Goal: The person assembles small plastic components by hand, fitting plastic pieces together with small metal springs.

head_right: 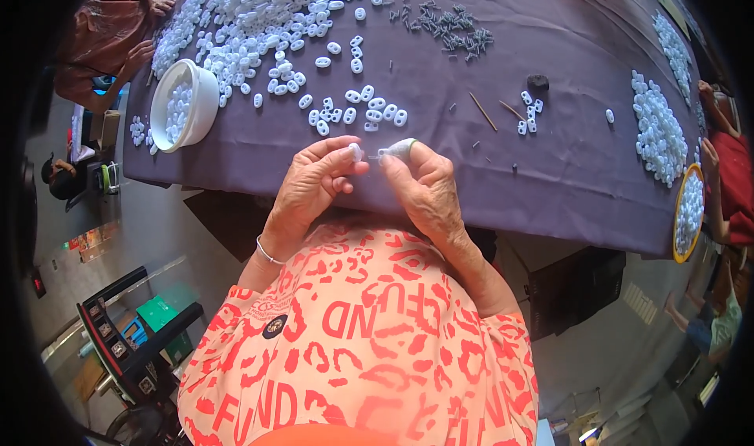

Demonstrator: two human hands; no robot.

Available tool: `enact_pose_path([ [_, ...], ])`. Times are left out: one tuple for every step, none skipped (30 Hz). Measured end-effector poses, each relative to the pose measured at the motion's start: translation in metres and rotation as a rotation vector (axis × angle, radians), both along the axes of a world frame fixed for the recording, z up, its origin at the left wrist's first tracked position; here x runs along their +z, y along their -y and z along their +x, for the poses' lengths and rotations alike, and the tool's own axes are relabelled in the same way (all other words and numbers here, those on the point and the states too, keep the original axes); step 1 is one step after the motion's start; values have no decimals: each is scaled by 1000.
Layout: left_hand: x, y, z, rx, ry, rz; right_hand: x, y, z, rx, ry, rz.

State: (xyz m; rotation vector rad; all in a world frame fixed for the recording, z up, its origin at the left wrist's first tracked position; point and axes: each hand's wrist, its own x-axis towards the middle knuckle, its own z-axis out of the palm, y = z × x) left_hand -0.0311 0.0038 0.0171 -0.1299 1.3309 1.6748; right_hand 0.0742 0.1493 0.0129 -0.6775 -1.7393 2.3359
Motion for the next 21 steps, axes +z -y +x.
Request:
enact_pose_path([
  [0, 0, 0, 0, 4, -2, 3, 0, 0, 2, 14, 78],
  [0, 0, 0, 13, 32, 26, 4, 0, -1, 1, 18, 77],
  [0, 0, 0, 25, 60, 55, 6, 1, -2, -4, 4, 111],
  [2, 0, 1, 26, 64, 54, 7, 1, -2, -8, -10, 144],
  [5, -1, 1, 22, 64, 50, 7, 1, -3, -8, -7, 143],
  [5, -2, 1, 18, 65, 45, 6, 1, -4, -6, 1, 162],
  [4, -2, 1, 19, 67, 44, 6, 1, -4, -3, 10, 181],
  [4, -2, 1, 16, 76, 54, 7, 0, -5, -3, 13, 179],
  [4, -1, 2, 13, 84, 64, 8, 0, -6, 0, 19, 166],
  [3, -1, 2, 13, 87, 62, 8, 0, -6, 3, 24, 152],
  [2, 0, 2, 7, 98, 82, 8, 0, -7, 4, 28, 150],
  [1, 1, 2, 1, 109, 103, 7, 0, -7, 13, 24, 178],
  [2, 1, 3, 1, 112, 101, 7, 0, -7, 22, 21, 206],
  [2, 1, 2, 0, 119, 111, 7, 0, -7, 22, 23, 204],
  [2, 1, 2, -1, 125, 121, 8, 1, -8, 24, 26, 195],
  [2, 1, 3, -1, 127, 119, 8, 1, -8, 26, 30, 186],
  [2, 1, 3, -1, 126, 116, 7, 1, -8, 25, 31, 185],
  [2, 1, 3, -1, 125, 113, 7, 1, -8, 34, 30, 184],
  [2, 1, 3, -2, 126, 111, 6, 0, -8, 43, 28, 182],
  [2, 1, 3, 2, 130, 119, 6, 0, -8, 41, 29, 181],
  [2, 2, 3, 6, 133, 127, 5, 0, -8, 42, 27, 186],
])
